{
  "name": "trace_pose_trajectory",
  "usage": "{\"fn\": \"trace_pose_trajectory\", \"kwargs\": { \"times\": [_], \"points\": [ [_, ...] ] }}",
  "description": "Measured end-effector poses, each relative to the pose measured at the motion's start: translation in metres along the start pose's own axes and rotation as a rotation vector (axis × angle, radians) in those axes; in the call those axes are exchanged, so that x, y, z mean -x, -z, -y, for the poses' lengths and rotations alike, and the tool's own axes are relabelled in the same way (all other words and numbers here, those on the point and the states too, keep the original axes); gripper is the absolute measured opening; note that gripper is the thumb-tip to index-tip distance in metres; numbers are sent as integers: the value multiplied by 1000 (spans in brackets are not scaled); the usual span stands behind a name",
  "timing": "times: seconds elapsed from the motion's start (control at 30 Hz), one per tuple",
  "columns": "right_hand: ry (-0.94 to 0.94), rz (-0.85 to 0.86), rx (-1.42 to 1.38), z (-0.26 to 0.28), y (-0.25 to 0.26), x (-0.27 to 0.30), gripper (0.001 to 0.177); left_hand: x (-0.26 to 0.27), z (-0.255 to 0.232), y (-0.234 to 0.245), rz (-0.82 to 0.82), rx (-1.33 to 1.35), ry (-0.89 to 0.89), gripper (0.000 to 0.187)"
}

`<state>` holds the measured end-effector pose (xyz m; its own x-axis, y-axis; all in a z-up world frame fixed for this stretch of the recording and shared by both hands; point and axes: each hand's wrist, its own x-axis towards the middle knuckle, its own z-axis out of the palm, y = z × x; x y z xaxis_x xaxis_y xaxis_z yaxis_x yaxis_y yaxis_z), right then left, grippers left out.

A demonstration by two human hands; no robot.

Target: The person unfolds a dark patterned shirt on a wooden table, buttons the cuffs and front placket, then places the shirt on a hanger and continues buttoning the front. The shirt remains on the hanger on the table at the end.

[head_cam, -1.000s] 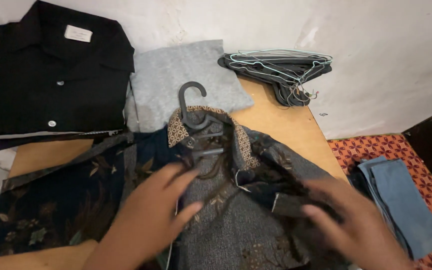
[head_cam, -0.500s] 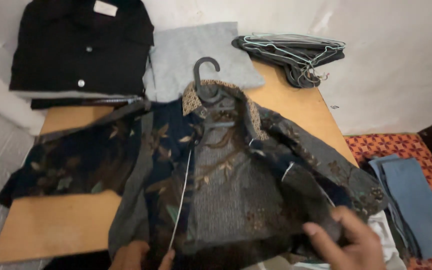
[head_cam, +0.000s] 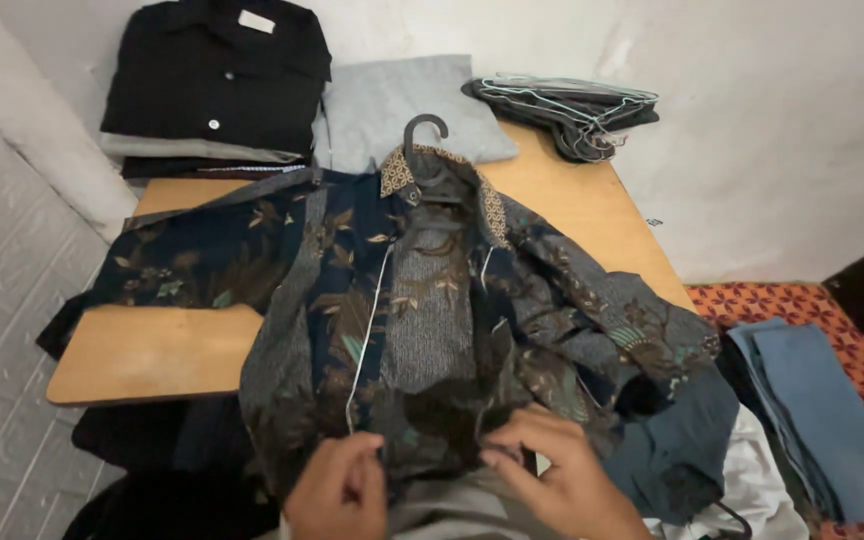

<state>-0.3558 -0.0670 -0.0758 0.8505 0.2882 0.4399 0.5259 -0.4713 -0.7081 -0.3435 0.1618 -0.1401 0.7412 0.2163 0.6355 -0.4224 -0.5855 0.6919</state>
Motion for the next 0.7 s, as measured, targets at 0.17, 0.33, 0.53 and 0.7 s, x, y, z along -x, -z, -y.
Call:
{"fn": "trace_pose_trajectory", "kwargs": {
  "times": [0.17, 0.33, 0.53, 0.7],
  "points": [
    [1, 339, 172, -5, 2, 14, 22, -10, -3, 4, 132, -317, -72, 21],
    [-143, -239, 0, -49, 19, 56, 7, -33, 13, 2, 484, -273, 148, 20],
    [-397, -310, 341, -132, 70, 84, 43, -137, -83, -61, 925, -114, 199, 60],
    [-340, -341, 359, -130, 75, 94, 10, -174, -90, -194, 1008, -318, 116, 84]
  ]
}}
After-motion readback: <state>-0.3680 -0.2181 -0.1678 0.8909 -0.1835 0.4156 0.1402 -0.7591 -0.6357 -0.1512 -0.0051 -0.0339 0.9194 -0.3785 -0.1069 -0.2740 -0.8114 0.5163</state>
